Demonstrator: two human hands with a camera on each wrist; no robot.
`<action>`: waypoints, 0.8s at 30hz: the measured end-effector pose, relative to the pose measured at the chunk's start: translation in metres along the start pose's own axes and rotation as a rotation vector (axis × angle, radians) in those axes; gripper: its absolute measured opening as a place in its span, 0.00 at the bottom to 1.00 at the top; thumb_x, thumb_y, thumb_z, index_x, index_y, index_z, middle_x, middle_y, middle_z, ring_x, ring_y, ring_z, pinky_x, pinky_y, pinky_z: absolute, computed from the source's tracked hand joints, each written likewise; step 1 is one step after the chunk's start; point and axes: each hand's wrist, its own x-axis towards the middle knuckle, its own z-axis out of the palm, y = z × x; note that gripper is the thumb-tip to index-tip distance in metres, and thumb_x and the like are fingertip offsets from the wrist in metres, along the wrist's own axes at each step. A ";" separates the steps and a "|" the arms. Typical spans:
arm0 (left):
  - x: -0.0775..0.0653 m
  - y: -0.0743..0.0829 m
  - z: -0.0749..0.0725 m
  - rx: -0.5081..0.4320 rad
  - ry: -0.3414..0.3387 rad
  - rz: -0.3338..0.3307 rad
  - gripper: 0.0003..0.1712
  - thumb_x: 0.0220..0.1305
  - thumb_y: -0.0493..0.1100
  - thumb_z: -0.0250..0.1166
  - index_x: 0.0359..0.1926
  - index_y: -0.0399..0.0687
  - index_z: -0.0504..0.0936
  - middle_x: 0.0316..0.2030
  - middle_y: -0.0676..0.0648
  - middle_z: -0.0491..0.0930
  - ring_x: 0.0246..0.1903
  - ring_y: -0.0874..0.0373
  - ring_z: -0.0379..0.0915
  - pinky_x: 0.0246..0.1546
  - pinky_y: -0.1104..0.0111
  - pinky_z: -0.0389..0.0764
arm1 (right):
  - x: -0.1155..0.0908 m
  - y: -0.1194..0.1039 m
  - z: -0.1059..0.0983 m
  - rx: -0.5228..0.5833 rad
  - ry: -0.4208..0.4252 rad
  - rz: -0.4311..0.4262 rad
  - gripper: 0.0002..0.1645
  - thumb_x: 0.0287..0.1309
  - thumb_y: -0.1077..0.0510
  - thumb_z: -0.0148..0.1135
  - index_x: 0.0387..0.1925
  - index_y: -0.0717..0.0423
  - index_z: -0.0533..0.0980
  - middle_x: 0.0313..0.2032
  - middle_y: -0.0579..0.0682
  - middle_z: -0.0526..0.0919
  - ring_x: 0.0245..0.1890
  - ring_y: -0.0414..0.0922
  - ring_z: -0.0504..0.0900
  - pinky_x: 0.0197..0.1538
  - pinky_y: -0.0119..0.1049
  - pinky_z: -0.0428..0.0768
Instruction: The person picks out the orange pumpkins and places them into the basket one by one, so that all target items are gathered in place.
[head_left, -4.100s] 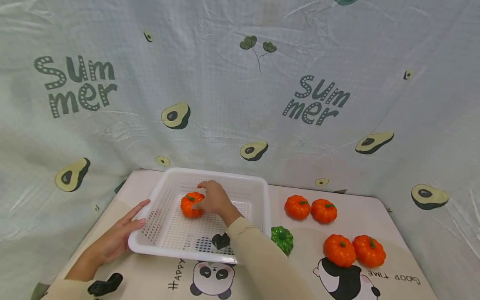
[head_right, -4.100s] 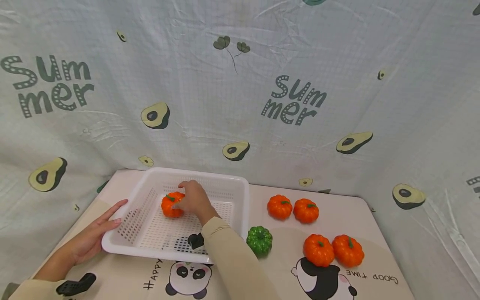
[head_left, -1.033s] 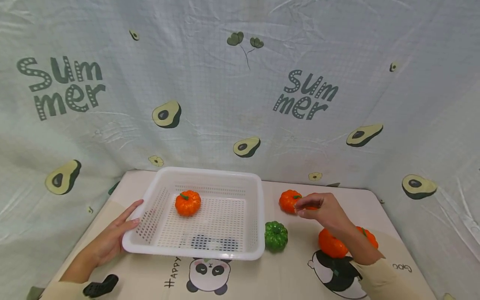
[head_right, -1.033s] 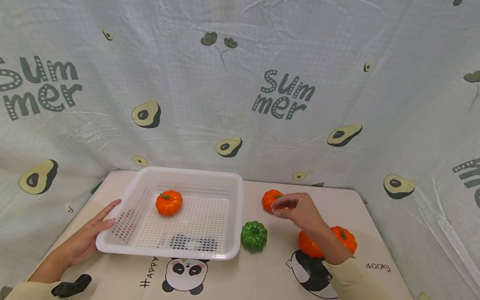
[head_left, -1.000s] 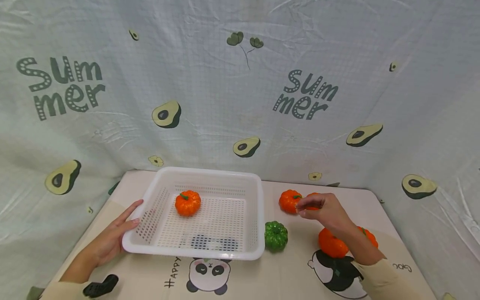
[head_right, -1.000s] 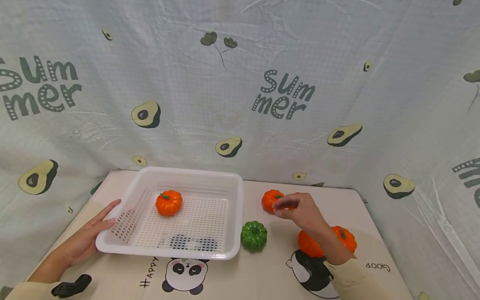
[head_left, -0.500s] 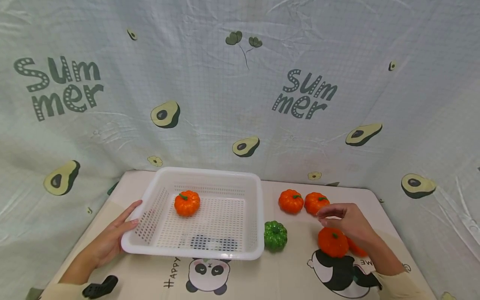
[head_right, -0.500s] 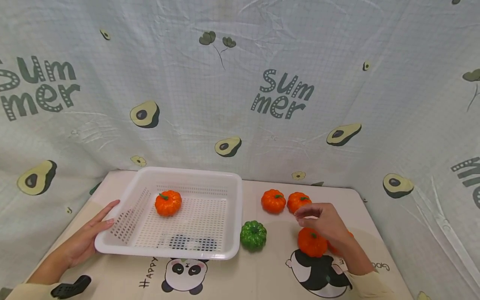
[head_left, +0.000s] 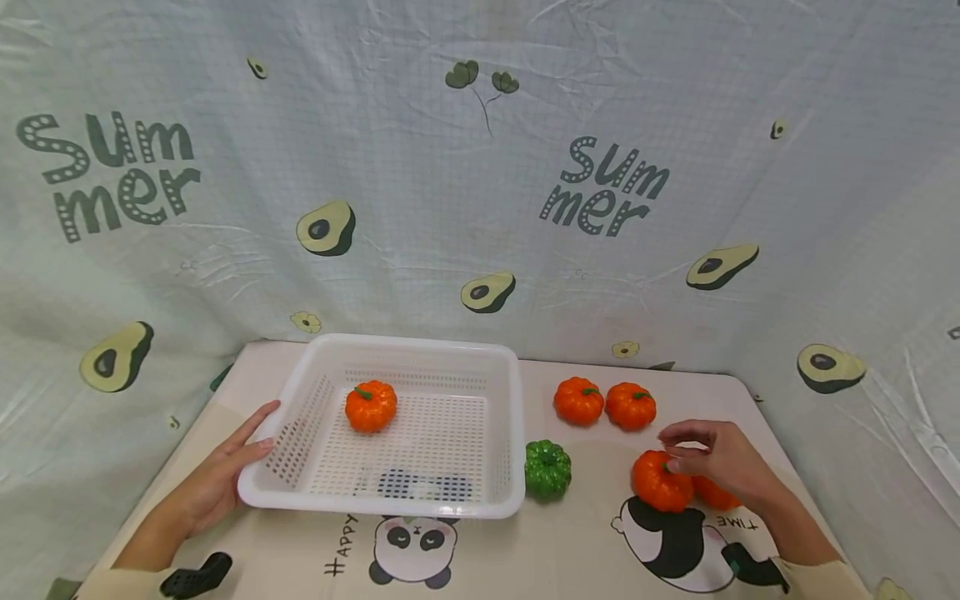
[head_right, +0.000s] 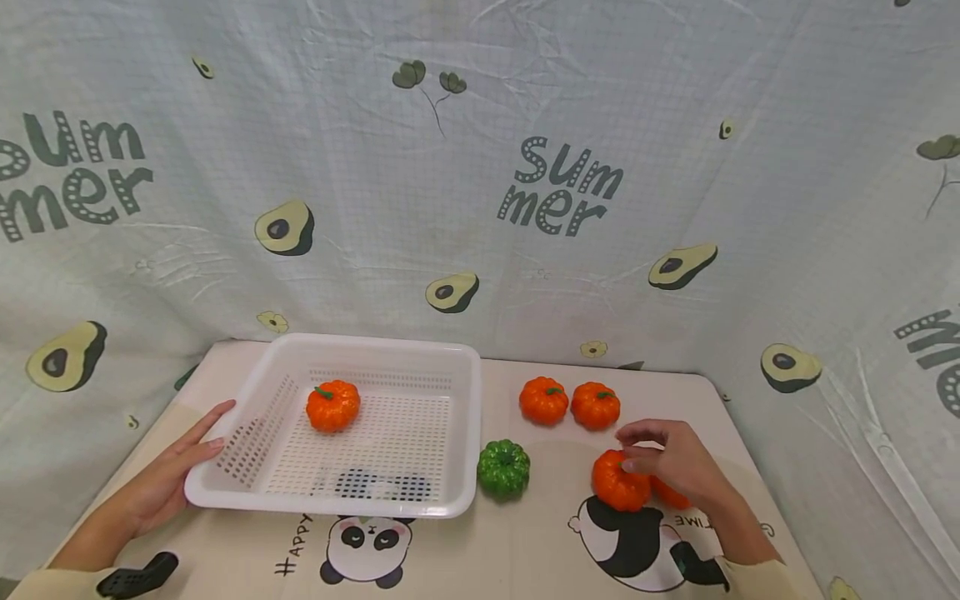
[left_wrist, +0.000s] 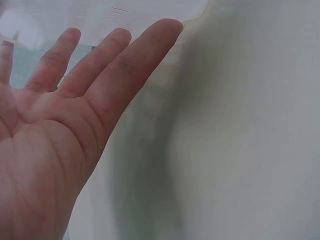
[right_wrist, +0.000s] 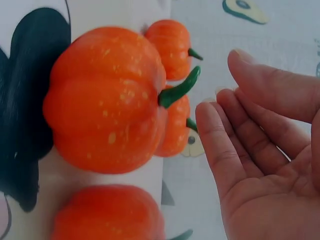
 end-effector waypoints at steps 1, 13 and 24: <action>0.000 0.000 0.000 0.002 -0.002 0.000 0.40 0.84 0.52 0.47 0.83 0.79 0.35 0.80 0.45 0.44 0.55 0.71 0.75 0.55 0.56 0.86 | 0.000 0.001 -0.001 0.000 -0.004 0.003 0.30 0.57 0.64 0.75 0.60 0.68 0.78 0.58 0.68 0.83 0.55 0.58 0.87 0.49 0.38 0.88; 0.001 0.003 -0.001 -0.009 -0.021 0.012 0.39 0.84 0.52 0.46 0.83 0.76 0.34 0.55 0.82 0.67 0.52 0.72 0.76 0.51 0.59 0.84 | 0.000 0.011 -0.008 -0.064 -0.091 -0.049 0.41 0.50 0.67 0.78 0.66 0.72 0.72 0.64 0.72 0.77 0.64 0.69 0.78 0.55 0.43 0.86; 0.001 -0.001 -0.001 0.017 0.009 -0.037 0.40 0.84 0.53 0.46 0.83 0.78 0.34 0.78 0.50 0.50 0.53 0.73 0.75 0.52 0.59 0.85 | 0.001 0.017 -0.002 -0.181 -0.138 -0.108 0.43 0.47 0.63 0.81 0.65 0.70 0.74 0.63 0.70 0.78 0.64 0.70 0.77 0.61 0.56 0.81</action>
